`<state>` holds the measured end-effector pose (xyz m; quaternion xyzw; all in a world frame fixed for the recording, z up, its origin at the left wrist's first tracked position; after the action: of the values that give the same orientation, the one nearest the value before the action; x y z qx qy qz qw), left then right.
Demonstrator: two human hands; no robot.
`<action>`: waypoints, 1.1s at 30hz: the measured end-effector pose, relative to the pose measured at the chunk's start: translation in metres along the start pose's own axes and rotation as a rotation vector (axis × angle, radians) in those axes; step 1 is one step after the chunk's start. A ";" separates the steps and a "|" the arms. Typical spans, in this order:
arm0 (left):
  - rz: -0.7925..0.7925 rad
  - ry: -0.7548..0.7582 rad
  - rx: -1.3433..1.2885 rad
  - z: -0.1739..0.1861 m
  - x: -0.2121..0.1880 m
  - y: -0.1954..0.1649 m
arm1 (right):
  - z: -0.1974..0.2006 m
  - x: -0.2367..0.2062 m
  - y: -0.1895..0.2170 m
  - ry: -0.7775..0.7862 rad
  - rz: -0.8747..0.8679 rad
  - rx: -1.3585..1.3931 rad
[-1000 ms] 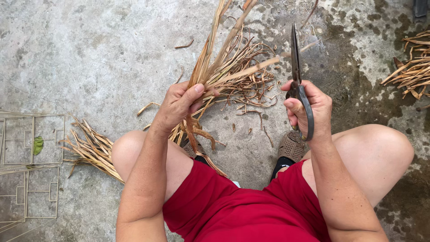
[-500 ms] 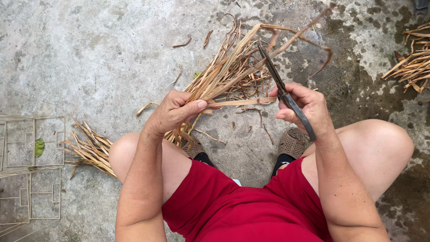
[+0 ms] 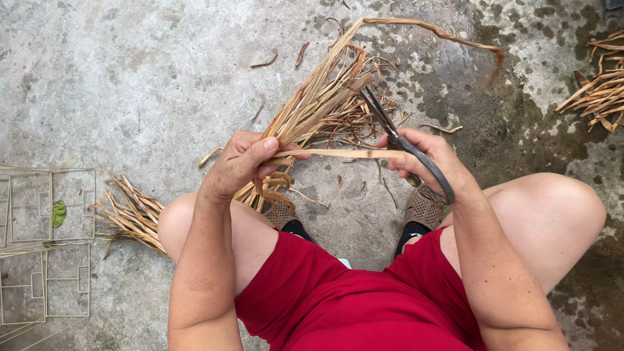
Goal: The person sits on the concrete ground and trims dried leaf strips with scissors, cutting off dark root ends and damaged edges. They sort the trimmed pale strips into a pile, set finished bundles aside, and briefly reach toward a red bucket of water before resuming trimming.
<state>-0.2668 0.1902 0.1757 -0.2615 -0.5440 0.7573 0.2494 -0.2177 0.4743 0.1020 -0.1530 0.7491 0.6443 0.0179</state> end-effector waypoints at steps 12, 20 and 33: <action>-0.008 0.161 -0.192 -0.020 -0.002 0.002 | -0.028 0.009 0.005 0.120 0.107 0.191; -0.040 0.063 -0.175 -0.005 -0.002 -0.002 | -0.010 0.011 -0.011 -0.093 0.137 0.366; -0.048 -0.114 -0.136 0.018 -0.014 -0.010 | 0.008 0.005 0.001 -0.216 0.272 0.460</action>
<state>-0.2679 0.1713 0.1915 -0.2214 -0.6137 0.7259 0.2179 -0.2241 0.4812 0.1004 0.0265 0.8829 0.4667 0.0453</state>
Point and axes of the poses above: each hand's wrist, its own x-axis towards the middle knuckle, its own z-axis out of the back of the hand, y = z × x, the point moved 8 cm from there along x, towards the middle knuckle, and after that the axes turned 13 degrees about x, right-handed, at the moved point
